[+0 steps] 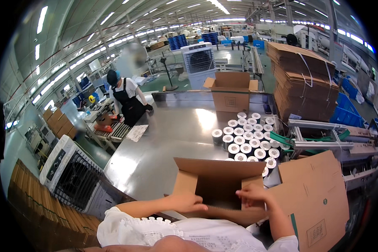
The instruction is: The person assembles cardboard boxes and places cylindrical rolls into them on a metal table. The person repeatedly picks up rolls, arranges them inside the box, and closes the flaps. Other workers are visible in the background handling similar boxes.
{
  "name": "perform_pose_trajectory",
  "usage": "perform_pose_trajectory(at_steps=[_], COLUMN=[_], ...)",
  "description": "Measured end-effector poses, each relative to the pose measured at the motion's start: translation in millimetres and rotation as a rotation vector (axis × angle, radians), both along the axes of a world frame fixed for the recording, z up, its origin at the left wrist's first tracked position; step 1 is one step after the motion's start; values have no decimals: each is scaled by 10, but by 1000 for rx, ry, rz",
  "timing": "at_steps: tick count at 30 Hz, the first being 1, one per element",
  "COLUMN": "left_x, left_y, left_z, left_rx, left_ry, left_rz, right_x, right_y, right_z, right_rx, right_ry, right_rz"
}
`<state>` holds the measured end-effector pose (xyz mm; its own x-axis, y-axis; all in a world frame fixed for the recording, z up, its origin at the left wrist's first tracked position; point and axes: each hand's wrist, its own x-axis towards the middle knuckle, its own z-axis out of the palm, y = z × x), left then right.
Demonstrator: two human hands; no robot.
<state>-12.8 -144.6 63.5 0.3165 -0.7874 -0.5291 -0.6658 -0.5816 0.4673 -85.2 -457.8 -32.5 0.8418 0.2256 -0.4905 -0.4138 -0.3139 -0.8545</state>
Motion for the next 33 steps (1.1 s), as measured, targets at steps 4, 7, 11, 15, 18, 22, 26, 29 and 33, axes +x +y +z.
perform_pose_trajectory(at_steps=[4, 7, 11, 15, 18, 22, 26, 29, 33], left_x=[501, 372, 467, 1190, 1252, 758, 937, 1459, 1863], left_y=[84, -126, -428, -268, -109, 324, 952, 1857, 3172], left_z=[-920, -1069, -491, -266, -275, -549, -1247, -1716, -2086], left_rx=[-158, -405, -1034, -741, -21, -355, -381, -326, -393], left_ry=[71, -289, -1020, -1256, -458, -481, -610, -380, 198], left_rz=[211, 108, -286, 392, 555, 387, 288, 609, 1066], right_x=[-169, -445, -726, -759, -702, -616, -148, -95, -65], right_y=[-374, -344, -117, -56, -76, 106, 588, 1092, 990], right_z=[-50, -233, -476, -464, -323, -220, -580, -998, -1834], right_rx=[396, -17, 248, 276, 285, 353, 351, -132, -34], right_ry=[-463, -563, -445, -342, -263, -299, -627, -584, -97], right_rz=[-587, -622, -714, -801, -742, -726, -632, -522, -606])
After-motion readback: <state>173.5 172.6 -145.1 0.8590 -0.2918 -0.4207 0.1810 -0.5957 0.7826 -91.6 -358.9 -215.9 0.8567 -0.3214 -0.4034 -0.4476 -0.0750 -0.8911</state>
